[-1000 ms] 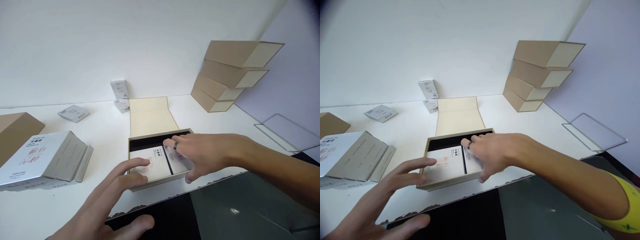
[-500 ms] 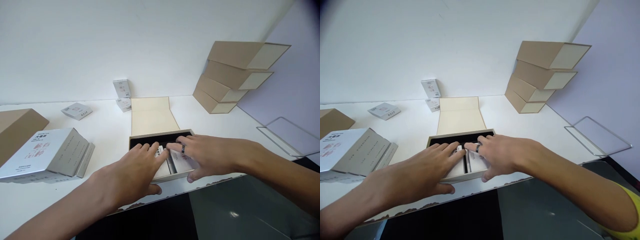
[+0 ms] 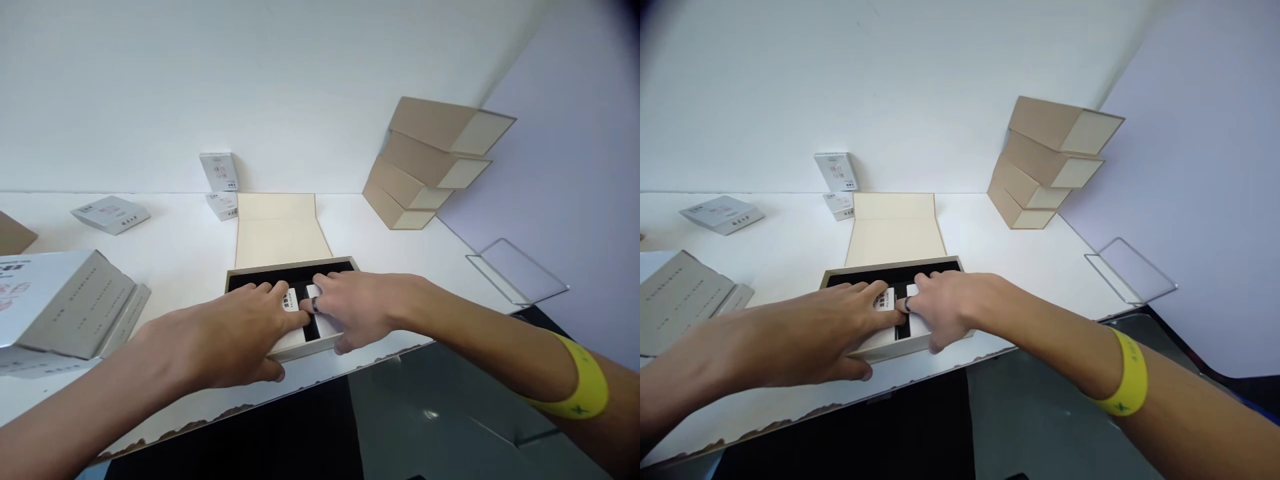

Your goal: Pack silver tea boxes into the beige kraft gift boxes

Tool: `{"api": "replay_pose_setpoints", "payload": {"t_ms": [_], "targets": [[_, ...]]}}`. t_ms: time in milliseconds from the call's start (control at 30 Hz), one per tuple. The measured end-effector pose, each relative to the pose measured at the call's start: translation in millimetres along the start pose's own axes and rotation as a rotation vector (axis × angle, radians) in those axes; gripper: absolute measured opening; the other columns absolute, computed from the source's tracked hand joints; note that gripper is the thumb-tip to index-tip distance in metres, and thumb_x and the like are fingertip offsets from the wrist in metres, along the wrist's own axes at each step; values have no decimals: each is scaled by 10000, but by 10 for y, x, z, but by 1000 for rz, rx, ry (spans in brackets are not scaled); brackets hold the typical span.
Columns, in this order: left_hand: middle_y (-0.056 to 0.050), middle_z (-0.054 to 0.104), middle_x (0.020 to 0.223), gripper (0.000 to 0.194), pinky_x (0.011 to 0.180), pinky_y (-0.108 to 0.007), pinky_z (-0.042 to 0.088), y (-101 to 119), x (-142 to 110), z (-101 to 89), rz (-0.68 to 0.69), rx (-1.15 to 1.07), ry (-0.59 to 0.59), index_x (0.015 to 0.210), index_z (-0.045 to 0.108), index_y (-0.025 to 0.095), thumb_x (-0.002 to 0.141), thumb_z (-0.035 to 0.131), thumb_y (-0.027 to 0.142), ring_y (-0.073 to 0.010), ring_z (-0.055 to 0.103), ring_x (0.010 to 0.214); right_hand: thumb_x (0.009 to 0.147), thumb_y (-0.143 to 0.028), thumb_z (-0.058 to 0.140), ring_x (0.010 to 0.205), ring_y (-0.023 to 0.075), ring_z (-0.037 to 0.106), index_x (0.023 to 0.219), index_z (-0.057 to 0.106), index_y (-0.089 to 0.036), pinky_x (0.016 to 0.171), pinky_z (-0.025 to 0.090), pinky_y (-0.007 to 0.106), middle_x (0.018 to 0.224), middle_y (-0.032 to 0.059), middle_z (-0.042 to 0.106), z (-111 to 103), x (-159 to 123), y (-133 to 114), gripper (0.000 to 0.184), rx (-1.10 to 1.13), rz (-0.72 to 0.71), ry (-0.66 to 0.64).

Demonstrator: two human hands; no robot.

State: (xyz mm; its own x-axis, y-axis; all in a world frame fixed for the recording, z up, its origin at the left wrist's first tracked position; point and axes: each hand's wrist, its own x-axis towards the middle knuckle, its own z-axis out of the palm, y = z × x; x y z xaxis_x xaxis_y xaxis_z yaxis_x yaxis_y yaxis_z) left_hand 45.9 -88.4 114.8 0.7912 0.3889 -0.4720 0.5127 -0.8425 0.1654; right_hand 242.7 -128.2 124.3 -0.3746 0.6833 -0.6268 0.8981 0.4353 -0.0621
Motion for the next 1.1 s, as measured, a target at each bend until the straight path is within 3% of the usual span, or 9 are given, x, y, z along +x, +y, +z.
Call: {"api": "replay_pose_setpoints", "payload": {"t_ms": [233,367,433,533,600,733,933,1033,1100], "targets": [[-159,565,1340,575,903,-549,520,85,45,-24,-13,41,14,1356,537,377,809,711,340,-379,625,1109,852,-466,675,916,280,537,1168,628,-173,781,511,456,1048,103,481,61,6,-4,434,-76,-71,48],[-187,505,1440,683,923,-572,505,110,122,-50,-60,45,-55,1409,496,388,771,737,383,-414,614,1140,848,-484,675,937,290,528,1166,616,-156,790,508,452,1084,124,477,71,28,4,461,-88,-99,37],[-147,487,1473,716,881,-580,524,95,148,-62,-77,14,-69,1403,484,443,741,754,396,-413,629,1112,836,-496,677,963,295,520,1171,605,-154,793,510,448,1107,130,467,85,55,15,485,-65,-108,34],[-76,548,1399,658,804,-551,558,57,154,-74,-47,-27,-13,1317,551,484,711,756,334,-372,662,1020,820,-498,693,988,296,507,1178,585,-142,830,505,458,1131,132,453,122,86,29,516,-37,-102,37],[-85,557,1368,661,779,-533,568,36,139,-82,-27,-51,-19,1320,551,475,704,745,332,-367,665,998,815,-489,696,988,296,503,1177,570,-140,849,500,466,1131,129,448,146,92,33,518,-19,-103,58],[-138,520,1409,682,778,-574,574,40,68,-128,-6,-66,-82,1371,511,443,728,735,420,-407,659,1033,784,-494,714,974,299,500,1127,570,-154,845,498,467,1092,115,449,159,80,33,504,14,-96,101],[-154,466,1481,833,838,-627,580,50,20,-230,19,-15,-109,1462,401,391,725,791,387,-402,635,1104,772,-518,716,1006,326,513,1159,593,-134,881,496,517,1090,130,471,170,67,15,559,81,-70,131],[-151,422,1527,941,831,-621,594,15,20,-227,28,-23,-110,1498,338,385,688,817,378,-406,619,1138,782,-538,700,1055,339,521,1217,593,-110,941,479,548,1154,158,495,143,35,-47,620,115,-29,100],[-151,367,1570,984,856,-622,588,0,3,-188,40,-31,-93,1516,296,382,685,821,391,-422,572,1218,731,-575,736,1179,401,486,1271,585,-91,1012,438,596,1271,205,486,32,-31,-79,741,115,9,32]]}}
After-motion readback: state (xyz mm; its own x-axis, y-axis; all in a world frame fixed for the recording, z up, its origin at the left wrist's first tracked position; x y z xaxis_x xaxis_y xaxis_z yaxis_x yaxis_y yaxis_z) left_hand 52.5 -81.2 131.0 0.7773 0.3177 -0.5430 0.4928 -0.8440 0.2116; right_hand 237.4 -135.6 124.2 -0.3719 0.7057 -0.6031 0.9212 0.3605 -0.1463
